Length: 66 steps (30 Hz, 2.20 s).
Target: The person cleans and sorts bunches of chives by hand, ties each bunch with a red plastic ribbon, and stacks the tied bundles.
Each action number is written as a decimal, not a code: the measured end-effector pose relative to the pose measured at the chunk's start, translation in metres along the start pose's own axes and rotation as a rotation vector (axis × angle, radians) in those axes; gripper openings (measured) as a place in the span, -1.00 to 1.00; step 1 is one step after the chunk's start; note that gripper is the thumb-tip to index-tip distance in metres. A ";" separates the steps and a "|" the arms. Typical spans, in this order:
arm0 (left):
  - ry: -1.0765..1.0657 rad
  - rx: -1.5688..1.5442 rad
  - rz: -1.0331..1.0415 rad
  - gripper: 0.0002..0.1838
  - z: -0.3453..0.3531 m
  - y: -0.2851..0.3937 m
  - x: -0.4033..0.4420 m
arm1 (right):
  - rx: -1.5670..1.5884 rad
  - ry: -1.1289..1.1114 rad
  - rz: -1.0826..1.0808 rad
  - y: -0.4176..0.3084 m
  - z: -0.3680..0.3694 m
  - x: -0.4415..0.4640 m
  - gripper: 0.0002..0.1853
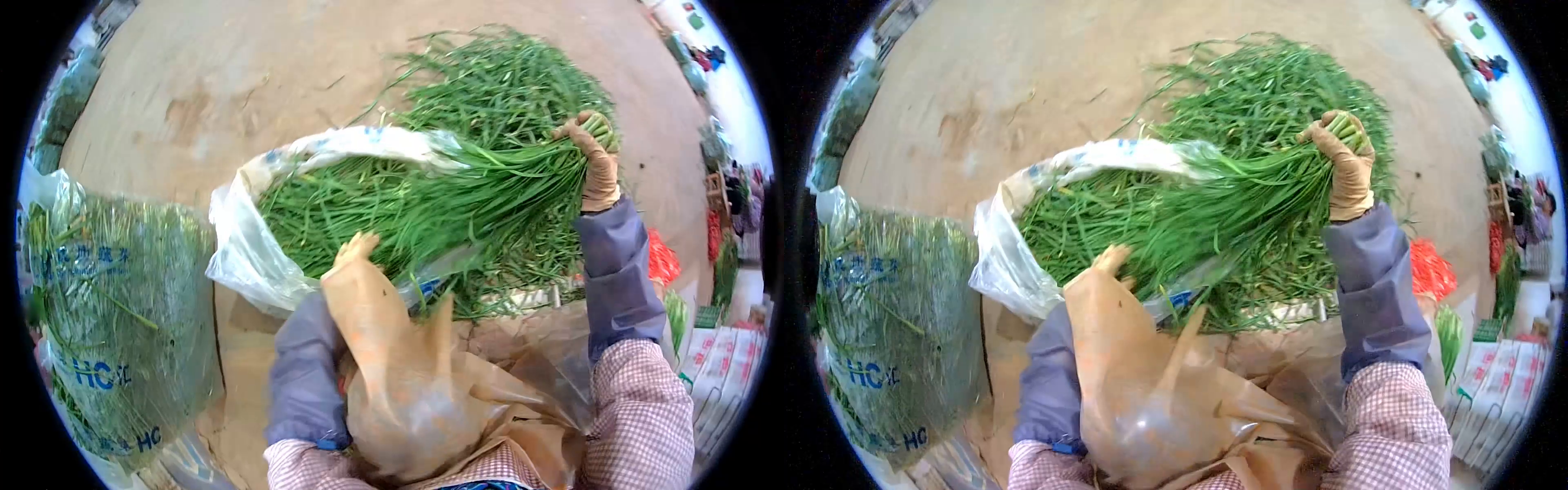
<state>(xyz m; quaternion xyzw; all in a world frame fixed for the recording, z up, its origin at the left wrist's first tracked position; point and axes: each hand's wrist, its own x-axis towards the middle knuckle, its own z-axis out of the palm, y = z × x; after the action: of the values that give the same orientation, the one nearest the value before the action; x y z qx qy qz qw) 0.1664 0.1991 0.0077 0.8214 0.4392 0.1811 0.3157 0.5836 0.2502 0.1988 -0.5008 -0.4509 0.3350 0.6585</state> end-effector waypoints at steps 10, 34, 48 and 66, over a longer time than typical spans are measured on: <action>0.439 -0.761 -0.045 -0.45 -0.299 0.154 0.052 | 0.736 -0.071 -0.208 -0.180 0.069 -0.035 -0.71; -0.149 -0.177 0.017 -0.07 -0.244 0.391 -0.152 | 1.130 -0.394 0.579 -0.129 -0.016 -0.222 -0.55; -0.456 -1.407 -0.382 0.24 -0.056 0.362 -0.156 | 1.125 -0.201 0.825 -0.106 -0.013 -0.233 -0.53; -0.821 -1.039 -1.109 -0.47 -0.046 0.306 -0.063 | 0.996 0.059 1.378 -0.054 0.044 -0.342 -0.47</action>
<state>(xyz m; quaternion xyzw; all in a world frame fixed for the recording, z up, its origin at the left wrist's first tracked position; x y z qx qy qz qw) 0.2907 0.0357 0.2471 0.2402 0.4893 -0.1323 0.8279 0.4156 -0.0539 0.1666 -0.3238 0.1718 0.8073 0.4625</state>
